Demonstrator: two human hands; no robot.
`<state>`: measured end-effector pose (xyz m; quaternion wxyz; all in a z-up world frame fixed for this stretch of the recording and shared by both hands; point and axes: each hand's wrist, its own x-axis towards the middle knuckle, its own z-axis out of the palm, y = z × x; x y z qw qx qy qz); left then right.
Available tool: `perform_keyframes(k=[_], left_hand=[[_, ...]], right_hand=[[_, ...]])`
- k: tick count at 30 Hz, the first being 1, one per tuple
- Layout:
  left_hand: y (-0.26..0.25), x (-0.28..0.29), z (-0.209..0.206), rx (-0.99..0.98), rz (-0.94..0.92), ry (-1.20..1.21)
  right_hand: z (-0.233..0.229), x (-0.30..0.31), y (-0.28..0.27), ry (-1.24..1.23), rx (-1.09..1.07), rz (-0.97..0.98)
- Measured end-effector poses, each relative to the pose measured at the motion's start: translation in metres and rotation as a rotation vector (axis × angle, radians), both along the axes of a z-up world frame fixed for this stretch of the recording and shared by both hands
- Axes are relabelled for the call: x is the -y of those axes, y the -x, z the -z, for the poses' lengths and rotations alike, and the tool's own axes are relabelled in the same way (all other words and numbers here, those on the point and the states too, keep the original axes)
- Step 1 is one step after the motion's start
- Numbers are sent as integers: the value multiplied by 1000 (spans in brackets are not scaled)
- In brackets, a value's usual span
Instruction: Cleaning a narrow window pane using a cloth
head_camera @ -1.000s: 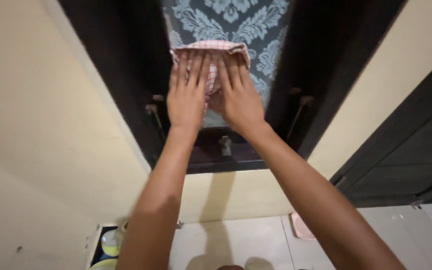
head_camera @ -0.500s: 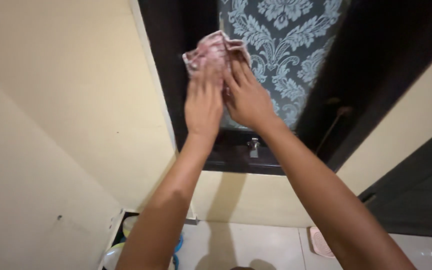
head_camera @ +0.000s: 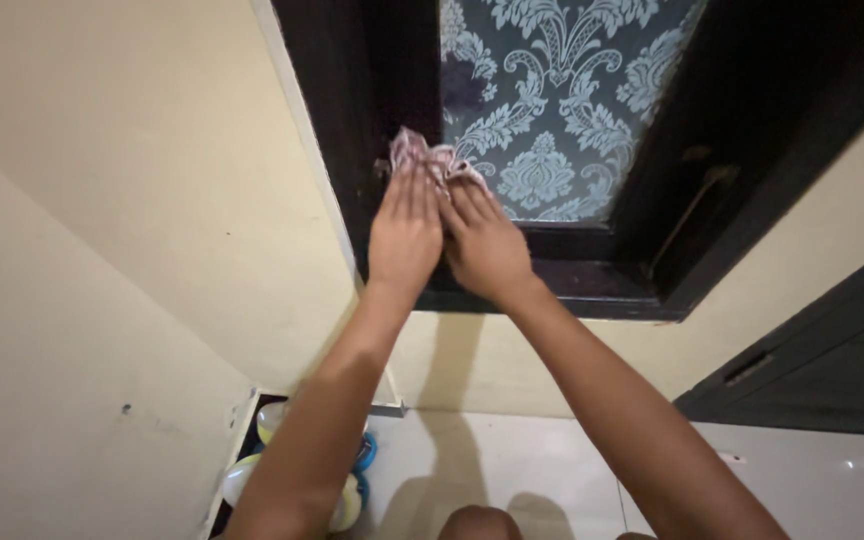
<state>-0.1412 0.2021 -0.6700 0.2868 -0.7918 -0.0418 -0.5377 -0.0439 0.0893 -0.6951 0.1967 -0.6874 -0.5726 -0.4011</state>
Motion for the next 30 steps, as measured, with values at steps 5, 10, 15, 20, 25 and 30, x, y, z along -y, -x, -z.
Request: perform_keyframes(k=[5, 10, 15, 20, 25, 30], left_hand=[[12, 4, 47, -58, -11, 77], [21, 15, 77, -36, 17, 114], [11, 8, 110, -170, 40, 341], [18, 9, 109, -269, 173, 449], [16, 13, 106, -388, 204, 591], [12, 19, 118, -487, 165, 662]], right_hand=[[44, 2, 0, 84, -44, 41], [59, 8, 5, 147, -72, 92], [67, 14, 17, 49, -44, 108], [112, 13, 12, -15, -70, 154], [106, 16, 12, -20, -88, 186], [104, 39, 13, 81, -137, 206]])
